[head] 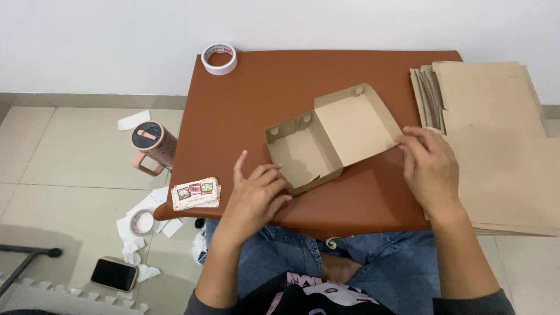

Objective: Assembling small cardboard boxes from flat templates by folding and tucking flaps.

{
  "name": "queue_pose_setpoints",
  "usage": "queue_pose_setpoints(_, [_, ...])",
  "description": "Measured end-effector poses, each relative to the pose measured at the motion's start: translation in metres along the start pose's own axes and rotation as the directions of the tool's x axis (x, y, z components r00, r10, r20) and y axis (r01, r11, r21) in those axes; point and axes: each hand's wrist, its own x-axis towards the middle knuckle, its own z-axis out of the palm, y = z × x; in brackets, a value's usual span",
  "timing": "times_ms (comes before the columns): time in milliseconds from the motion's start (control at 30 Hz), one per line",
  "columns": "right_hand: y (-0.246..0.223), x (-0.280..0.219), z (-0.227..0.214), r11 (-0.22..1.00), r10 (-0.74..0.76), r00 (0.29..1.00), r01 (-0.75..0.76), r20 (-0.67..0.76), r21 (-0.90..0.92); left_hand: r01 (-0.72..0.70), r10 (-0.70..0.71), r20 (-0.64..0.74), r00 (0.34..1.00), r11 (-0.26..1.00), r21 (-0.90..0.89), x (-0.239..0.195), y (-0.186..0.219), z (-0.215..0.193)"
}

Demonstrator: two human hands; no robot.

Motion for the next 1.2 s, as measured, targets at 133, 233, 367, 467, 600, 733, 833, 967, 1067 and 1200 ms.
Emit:
queue_pose_setpoints(133, [-0.041,-0.013,-0.005,0.973,-0.018,0.999,0.028,-0.045,0.230,-0.035,0.030,-0.064,0.997,0.996,-0.088,0.007,0.016,0.040])
queue_pose_setpoints(233, [-0.071,-0.031,-0.004,0.816,-0.124,0.977,0.001,0.174,0.577,-0.129,0.091,-0.214,0.973,0.977,-0.170,0.014,0.026,0.073])
queue_pose_setpoints(367, [-0.069,-0.043,0.014,0.840,-0.240,0.948,0.094,0.209,0.535,-0.166,0.113,-0.286,0.952,0.972,-0.166,0.015,0.028,0.063])
queue_pose_setpoints(467, [-0.055,-0.039,0.015,0.878,-0.246,0.954,0.145,0.170,0.456,-0.119,0.096,-0.284,0.954,0.991,-0.062,0.010,0.013,0.042])
queue_pose_setpoints(600, [-0.047,-0.032,0.016,0.888,-0.232,0.956,0.133,0.179,0.439,-0.087,0.076,-0.295,0.953,0.996,-0.026,0.005,0.001,0.047])
queue_pose_setpoints(733, [-0.056,-0.037,0.013,0.929,-0.105,0.971,0.019,0.215,0.369,-0.018,0.004,-0.262,0.965,0.998,-0.054,0.006,0.016,0.035])
queue_pose_setpoints(833, [-0.065,-0.040,0.010,0.947,-0.143,0.973,0.082,0.179,0.310,-0.016,-0.003,-0.315,0.949,0.998,-0.060,-0.003,0.015,0.025])
queue_pose_setpoints(967, [-0.108,-0.045,0.017,0.899,-0.097,0.992,0.120,-0.075,0.422,0.154,-0.156,-0.354,0.922,0.987,-0.034,-0.042,-0.007,-0.006])
queue_pose_setpoints(1067, [-0.172,-0.031,0.023,0.743,-0.215,0.973,0.220,-0.087,0.632,0.359,-0.339,-0.322,0.884,0.933,0.004,-0.083,-0.047,-0.037])
queue_pose_setpoints(1200, [-0.236,0.003,0.063,0.541,-0.552,0.832,0.306,0.056,0.784,0.585,-0.586,0.020,0.810,0.808,-0.072,-0.125,-0.092,-0.079])
